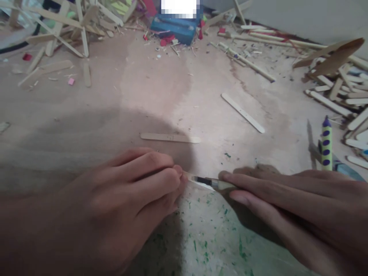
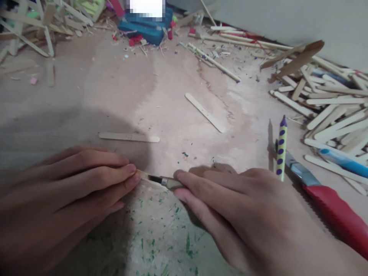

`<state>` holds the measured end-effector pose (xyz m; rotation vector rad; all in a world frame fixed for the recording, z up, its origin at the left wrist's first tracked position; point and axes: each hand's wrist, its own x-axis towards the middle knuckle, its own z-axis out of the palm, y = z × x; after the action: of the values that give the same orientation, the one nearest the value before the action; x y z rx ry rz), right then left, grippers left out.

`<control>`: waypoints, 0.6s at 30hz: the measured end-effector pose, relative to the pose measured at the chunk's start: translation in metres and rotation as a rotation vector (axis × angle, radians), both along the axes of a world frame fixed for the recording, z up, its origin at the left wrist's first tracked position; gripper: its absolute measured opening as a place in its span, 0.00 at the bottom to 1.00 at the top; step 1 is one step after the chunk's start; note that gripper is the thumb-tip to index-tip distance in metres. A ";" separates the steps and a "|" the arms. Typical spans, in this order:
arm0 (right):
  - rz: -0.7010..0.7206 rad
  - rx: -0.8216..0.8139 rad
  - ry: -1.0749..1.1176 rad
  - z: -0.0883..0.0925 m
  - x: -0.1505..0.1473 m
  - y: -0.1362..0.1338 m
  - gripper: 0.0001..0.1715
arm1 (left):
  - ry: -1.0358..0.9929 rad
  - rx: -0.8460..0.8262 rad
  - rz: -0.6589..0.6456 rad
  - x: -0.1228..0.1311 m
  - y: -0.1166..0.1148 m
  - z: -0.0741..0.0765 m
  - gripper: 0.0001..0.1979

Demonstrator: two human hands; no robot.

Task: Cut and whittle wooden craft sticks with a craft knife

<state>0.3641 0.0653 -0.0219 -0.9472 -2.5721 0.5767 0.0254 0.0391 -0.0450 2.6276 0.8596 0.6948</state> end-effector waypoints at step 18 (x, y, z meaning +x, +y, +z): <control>0.132 0.149 0.025 -0.009 0.000 0.011 0.12 | -0.004 0.038 0.060 0.009 -0.007 0.002 0.15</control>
<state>0.3638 0.0767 -0.0306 -0.7219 -2.6269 0.4208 0.0342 0.0323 -0.0429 2.6421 0.9360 0.7382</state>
